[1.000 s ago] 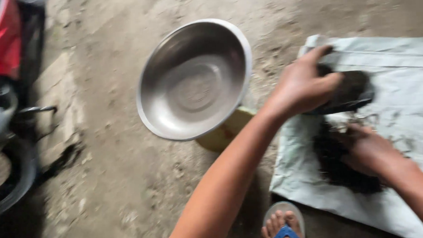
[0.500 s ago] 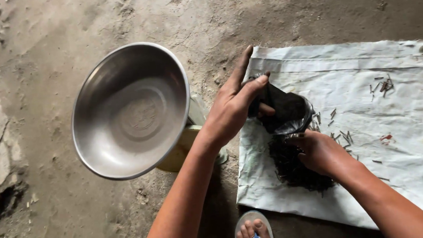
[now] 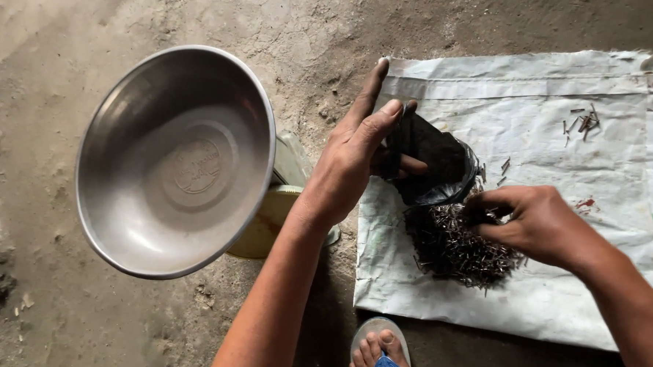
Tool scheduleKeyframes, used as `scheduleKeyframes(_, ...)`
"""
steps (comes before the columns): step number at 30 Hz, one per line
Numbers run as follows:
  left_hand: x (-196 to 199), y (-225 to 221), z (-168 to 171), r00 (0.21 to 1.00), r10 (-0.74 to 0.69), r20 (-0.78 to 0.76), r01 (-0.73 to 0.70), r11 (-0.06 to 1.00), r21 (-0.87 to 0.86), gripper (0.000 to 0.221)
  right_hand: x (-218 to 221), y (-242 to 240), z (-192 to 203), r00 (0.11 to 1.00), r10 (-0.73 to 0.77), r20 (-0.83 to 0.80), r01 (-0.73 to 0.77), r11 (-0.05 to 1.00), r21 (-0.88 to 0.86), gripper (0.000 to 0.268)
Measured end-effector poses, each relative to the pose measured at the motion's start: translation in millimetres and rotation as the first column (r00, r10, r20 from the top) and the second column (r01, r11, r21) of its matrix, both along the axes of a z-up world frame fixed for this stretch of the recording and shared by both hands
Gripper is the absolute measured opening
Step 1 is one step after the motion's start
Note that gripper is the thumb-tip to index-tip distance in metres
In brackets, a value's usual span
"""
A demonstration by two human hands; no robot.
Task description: The person sits on the floor and sorts a pile of nails spread on a white sack. They pick up handfuls of nails and place them into a black plastic bag, then transfer the bag's contents into a metal bowl. The person continues to gather and organize the nails on the sack.
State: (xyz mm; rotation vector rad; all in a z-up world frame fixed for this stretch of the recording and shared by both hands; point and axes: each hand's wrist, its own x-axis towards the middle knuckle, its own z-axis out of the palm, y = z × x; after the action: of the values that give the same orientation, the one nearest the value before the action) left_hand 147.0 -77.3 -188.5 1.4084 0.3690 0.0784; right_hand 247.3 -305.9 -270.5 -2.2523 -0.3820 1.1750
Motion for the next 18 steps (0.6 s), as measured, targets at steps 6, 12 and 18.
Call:
scheduleKeyframes(6, 3.4, -10.7, 11.7, 0.997, -0.017, -0.073, 0.024, 0.995, 0.101, 0.080, 17.0, -19.7, 36.9, 0.968, 0.031, 0.250, -0.090, 0.970, 0.226, 0.033)
scheduleKeyframes(12, 6.0, -16.8, 16.7, 0.995, -0.053, -0.081, 0.072, 0.961, 0.266, 0.079, 17.5, 8.4, 80.1, 0.837, 0.074, 0.542, -0.318, 0.872, 0.372, 0.034)
scheduleKeyframes(18, 7.2, -12.7, 1.1, 0.997, -0.062, 0.036, 0.053, 0.977, 0.206, 0.073, 13.0, 56.5, 17.4, 0.877, 0.213, 0.431, -0.385, 0.848, 0.364, 0.024)
